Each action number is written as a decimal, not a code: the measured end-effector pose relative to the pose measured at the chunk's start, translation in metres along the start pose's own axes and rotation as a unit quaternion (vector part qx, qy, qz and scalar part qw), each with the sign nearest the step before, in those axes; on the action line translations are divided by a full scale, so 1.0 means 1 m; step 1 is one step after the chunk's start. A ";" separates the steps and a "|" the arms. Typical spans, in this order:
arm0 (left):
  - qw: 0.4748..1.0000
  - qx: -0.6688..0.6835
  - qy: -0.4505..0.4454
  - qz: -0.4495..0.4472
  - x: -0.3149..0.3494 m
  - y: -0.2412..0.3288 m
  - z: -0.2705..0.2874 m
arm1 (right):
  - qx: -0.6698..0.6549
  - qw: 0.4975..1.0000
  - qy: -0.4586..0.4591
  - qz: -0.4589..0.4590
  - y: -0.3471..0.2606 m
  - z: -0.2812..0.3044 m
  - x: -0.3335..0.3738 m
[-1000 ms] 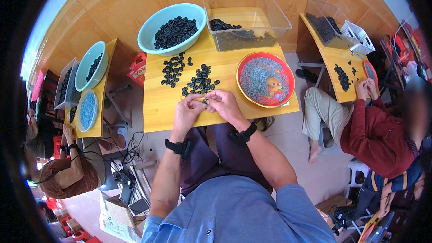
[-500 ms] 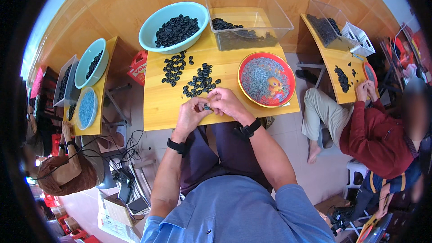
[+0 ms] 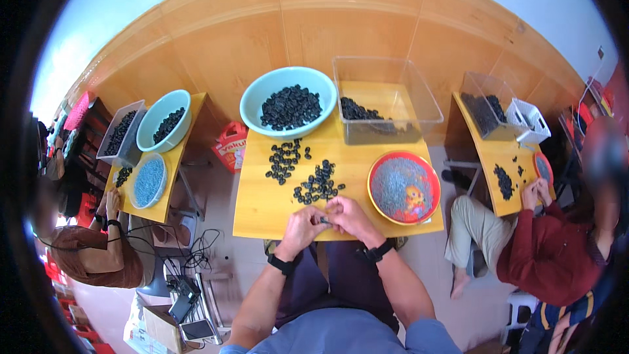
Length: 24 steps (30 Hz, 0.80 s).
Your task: Sorting small black objects into containers by hand.
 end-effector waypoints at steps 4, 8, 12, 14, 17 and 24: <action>1.000 0.003 -0.001 0.021 0.001 -0.002 0.003 | 0.010 1.000 -0.008 -0.003 -0.002 -0.001 -0.001; 1.000 -0.012 -0.005 0.016 0.003 -0.004 0.001 | 0.012 1.000 -0.011 -0.006 0.001 -0.002 -0.002; 1.000 -0.002 0.002 0.009 0.006 -0.004 0.001 | 0.013 1.000 -0.008 -0.009 0.000 -0.002 0.001; 1.000 -0.015 -0.003 -0.010 0.004 -0.004 -0.002 | 0.027 1.000 -0.004 -0.013 0.002 0.000 -0.004; 1.000 0.013 0.014 -0.024 0.004 -0.010 0.000 | 0.007 1.000 -0.016 -0.001 -0.001 0.001 -0.003; 0.999 0.000 0.026 -0.026 -0.005 -0.001 0.003 | -0.032 0.999 -0.015 -0.004 -0.007 0.004 -0.004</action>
Point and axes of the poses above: each hand's wrist, its own x-axis away from the middle knuckle, its own z-axis out of the back of the hand, y = z × x, the point moved 7 cm from there along -x, towards the middle knuckle, and after that the axes turned 9 degrees about x, right-handed, at the moved point
